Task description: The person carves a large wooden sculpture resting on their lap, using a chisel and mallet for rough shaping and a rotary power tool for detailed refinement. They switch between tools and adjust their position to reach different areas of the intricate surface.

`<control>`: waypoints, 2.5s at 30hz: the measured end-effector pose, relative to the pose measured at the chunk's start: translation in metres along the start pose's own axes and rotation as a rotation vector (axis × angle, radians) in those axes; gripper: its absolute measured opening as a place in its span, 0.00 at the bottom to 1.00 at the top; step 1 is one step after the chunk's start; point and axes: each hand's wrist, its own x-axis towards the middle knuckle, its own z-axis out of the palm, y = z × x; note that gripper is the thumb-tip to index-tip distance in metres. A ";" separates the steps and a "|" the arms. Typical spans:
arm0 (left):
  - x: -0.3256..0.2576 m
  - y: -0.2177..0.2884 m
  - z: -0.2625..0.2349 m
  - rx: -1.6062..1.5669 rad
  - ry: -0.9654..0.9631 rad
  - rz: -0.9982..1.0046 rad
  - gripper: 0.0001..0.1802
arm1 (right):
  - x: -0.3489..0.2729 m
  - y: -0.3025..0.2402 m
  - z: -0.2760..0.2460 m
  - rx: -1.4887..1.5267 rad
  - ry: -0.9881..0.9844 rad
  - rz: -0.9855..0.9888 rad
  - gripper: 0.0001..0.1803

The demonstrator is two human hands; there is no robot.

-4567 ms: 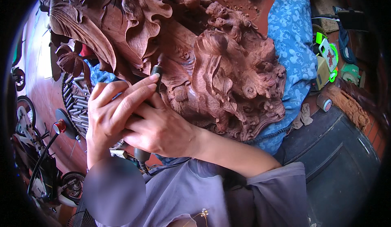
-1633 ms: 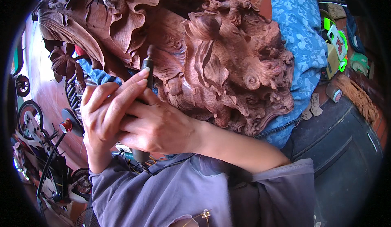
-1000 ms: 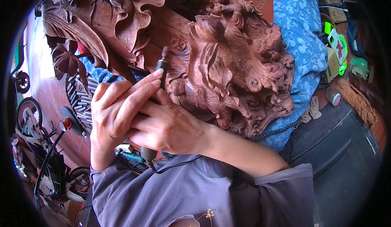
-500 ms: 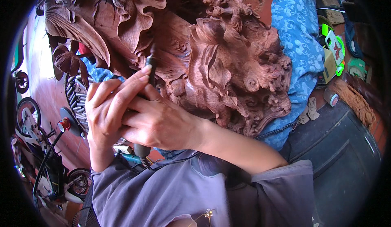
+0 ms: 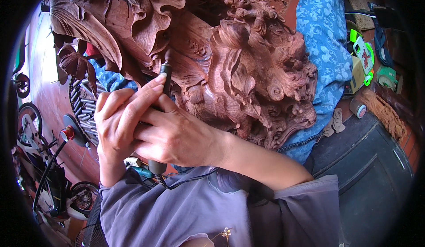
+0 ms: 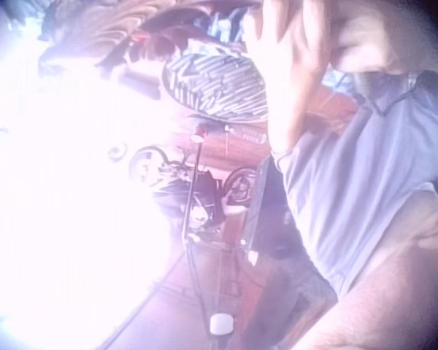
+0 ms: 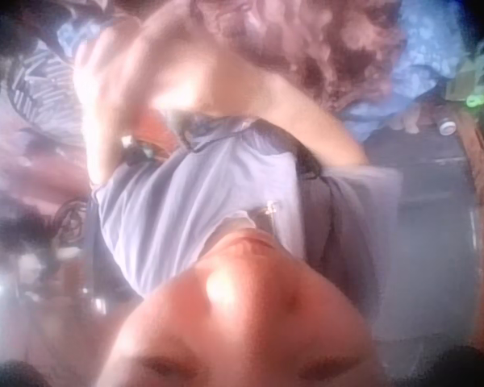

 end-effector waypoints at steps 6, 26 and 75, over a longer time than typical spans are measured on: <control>-0.006 0.006 0.009 -0.053 -0.016 0.035 0.29 | -0.011 -0.012 -0.007 -0.064 -0.061 0.065 0.06; 0.002 0.018 0.008 -0.145 -0.043 -0.003 0.22 | -0.013 -0.020 -0.016 -0.139 -0.097 0.105 0.08; -0.008 -0.002 0.005 -0.097 -0.070 0.053 0.26 | -0.005 -0.022 0.008 -0.155 -0.079 0.145 0.10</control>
